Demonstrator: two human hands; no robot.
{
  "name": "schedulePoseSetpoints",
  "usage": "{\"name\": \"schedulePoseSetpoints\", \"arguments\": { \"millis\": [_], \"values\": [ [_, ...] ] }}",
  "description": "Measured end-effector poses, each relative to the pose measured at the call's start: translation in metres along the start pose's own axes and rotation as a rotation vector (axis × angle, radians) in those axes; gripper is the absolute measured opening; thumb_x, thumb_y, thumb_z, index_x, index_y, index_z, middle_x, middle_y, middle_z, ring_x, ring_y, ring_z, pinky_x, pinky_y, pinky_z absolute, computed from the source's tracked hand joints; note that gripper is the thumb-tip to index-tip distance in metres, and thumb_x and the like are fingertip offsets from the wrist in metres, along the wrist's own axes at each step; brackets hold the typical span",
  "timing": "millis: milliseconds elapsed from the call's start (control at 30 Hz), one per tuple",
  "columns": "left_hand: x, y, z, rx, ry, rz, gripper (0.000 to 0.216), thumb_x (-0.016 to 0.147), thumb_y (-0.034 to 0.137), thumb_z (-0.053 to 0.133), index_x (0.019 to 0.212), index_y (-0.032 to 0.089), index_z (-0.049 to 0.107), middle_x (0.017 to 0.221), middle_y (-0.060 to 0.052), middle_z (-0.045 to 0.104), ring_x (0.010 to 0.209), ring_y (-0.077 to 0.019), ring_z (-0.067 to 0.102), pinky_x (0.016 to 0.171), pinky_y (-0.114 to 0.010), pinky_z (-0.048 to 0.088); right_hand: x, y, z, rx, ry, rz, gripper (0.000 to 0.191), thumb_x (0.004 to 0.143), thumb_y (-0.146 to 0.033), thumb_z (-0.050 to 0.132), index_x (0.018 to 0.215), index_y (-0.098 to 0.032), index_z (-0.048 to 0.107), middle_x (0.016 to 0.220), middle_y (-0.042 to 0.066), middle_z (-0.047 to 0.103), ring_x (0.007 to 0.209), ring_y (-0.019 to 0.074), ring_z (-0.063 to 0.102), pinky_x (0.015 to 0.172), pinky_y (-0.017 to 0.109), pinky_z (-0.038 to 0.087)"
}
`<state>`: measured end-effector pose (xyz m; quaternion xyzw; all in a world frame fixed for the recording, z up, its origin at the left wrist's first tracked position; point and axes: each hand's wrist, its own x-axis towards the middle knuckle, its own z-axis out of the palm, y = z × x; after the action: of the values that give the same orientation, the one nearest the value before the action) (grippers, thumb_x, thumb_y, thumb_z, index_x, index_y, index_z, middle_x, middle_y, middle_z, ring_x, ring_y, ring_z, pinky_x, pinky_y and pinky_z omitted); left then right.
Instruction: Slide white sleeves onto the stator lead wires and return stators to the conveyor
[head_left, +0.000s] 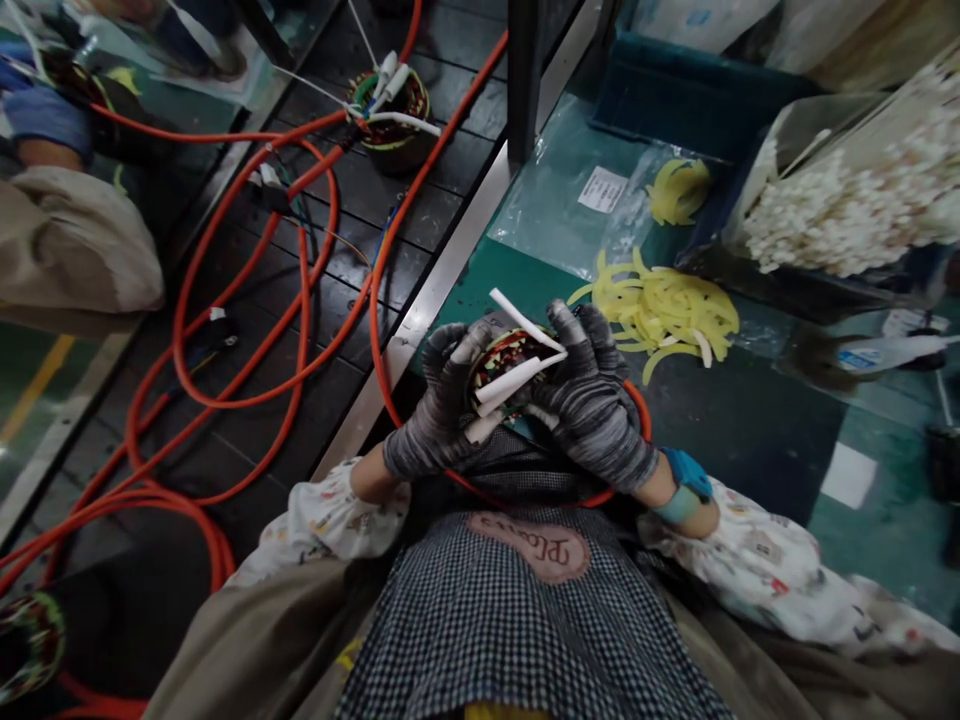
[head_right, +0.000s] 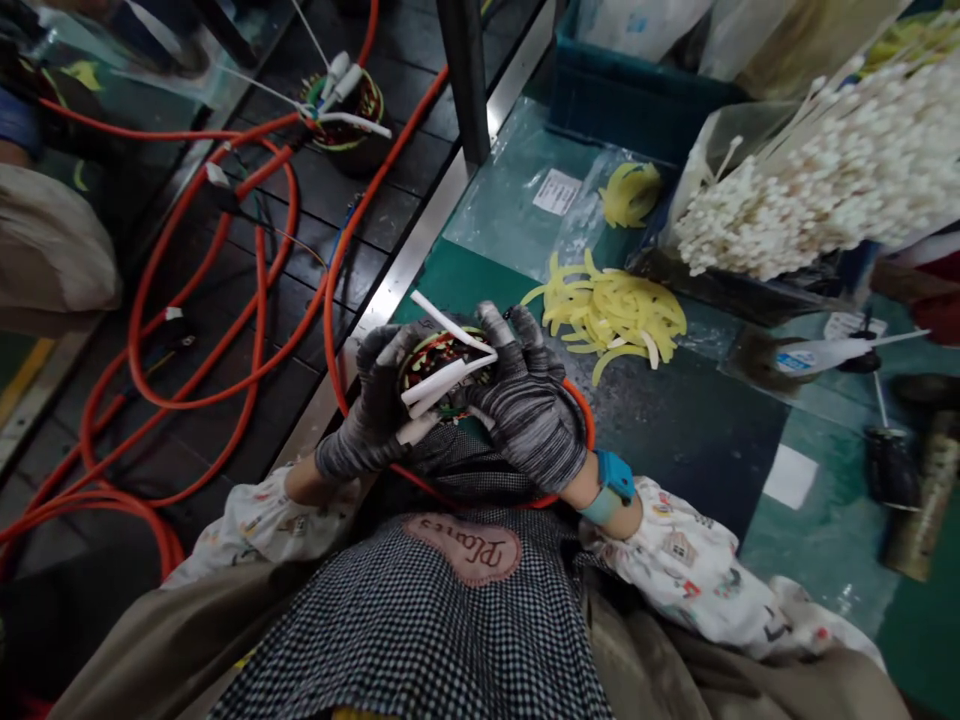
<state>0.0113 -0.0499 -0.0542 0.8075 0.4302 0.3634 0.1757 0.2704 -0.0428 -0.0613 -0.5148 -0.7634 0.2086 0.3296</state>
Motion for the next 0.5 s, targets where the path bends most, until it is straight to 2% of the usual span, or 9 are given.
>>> {"name": "schedulePoseSetpoints", "arguments": {
  "millis": [100,167,300,367,433,500],
  "values": [
    [0.0,-0.002,0.0,0.02,-0.015,0.018,0.109,0.111,0.048,0.087,0.195,0.038,0.019,0.178,-0.018,0.051,0.172,-0.0408,0.052,0.148,-0.058,0.05,0.001,0.008,-0.007,-0.076,-0.096,-0.124,0.06,0.117,-0.063,0.075,0.169,-0.034,0.073,0.2,0.005,0.043,0.19,0.0489,0.028,0.154,0.076,0.031],
    [0.0,-0.003,0.002,0.037,-0.017,0.028,0.11,0.111,0.049,0.087,0.195,0.038,0.018,0.178,-0.019,0.051,0.172,-0.0423,0.052,0.147,-0.061,0.05,0.001,0.01,-0.009,-0.108,-0.1,-0.147,0.057,0.116,-0.063,0.075,0.165,-0.034,0.077,0.199,0.005,0.044,0.189,0.0492,0.029,0.154,0.077,0.031],
    [0.0,-0.002,0.005,0.078,0.004,0.037,0.093,0.121,0.055,0.067,0.196,0.039,0.015,0.173,-0.017,0.054,0.173,-0.04,0.051,0.146,-0.061,0.052,-0.002,0.002,-0.009,-0.158,-0.076,-0.077,0.049,0.115,-0.053,0.079,0.159,-0.034,0.079,0.195,0.007,0.051,0.186,0.0469,0.036,0.155,0.075,0.032],
    [0.001,0.0,0.007,0.066,0.009,0.044,0.092,0.122,0.067,0.063,0.196,0.037,0.018,0.174,-0.018,0.052,0.173,-0.0403,0.051,0.145,-0.06,0.054,-0.005,-0.004,-0.01,-0.164,-0.09,-0.08,0.043,0.112,-0.048,0.083,0.153,-0.034,0.083,0.197,0.006,0.049,0.184,0.0479,0.038,0.153,0.075,0.034],
    [0.004,0.002,0.01,0.039,0.041,0.042,0.102,0.116,0.08,0.069,0.195,0.036,0.023,0.175,-0.018,0.049,0.171,-0.0409,0.051,0.142,-0.059,0.056,-0.008,-0.007,-0.011,-0.157,-0.085,-0.087,0.035,0.111,-0.041,0.084,0.145,-0.033,0.085,0.198,0.006,0.048,0.182,0.0488,0.043,0.15,0.076,0.039],
    [0.009,0.006,0.014,0.021,0.077,0.01,0.108,0.11,0.08,0.08,0.193,0.037,0.026,0.176,-0.018,0.048,0.17,-0.0407,0.053,0.14,-0.057,0.058,-0.011,-0.005,-0.012,-0.142,-0.052,-0.081,0.029,0.111,-0.036,0.084,0.139,-0.033,0.086,0.198,0.006,0.049,0.179,0.0477,0.049,0.146,0.076,0.045]
  ]
}}
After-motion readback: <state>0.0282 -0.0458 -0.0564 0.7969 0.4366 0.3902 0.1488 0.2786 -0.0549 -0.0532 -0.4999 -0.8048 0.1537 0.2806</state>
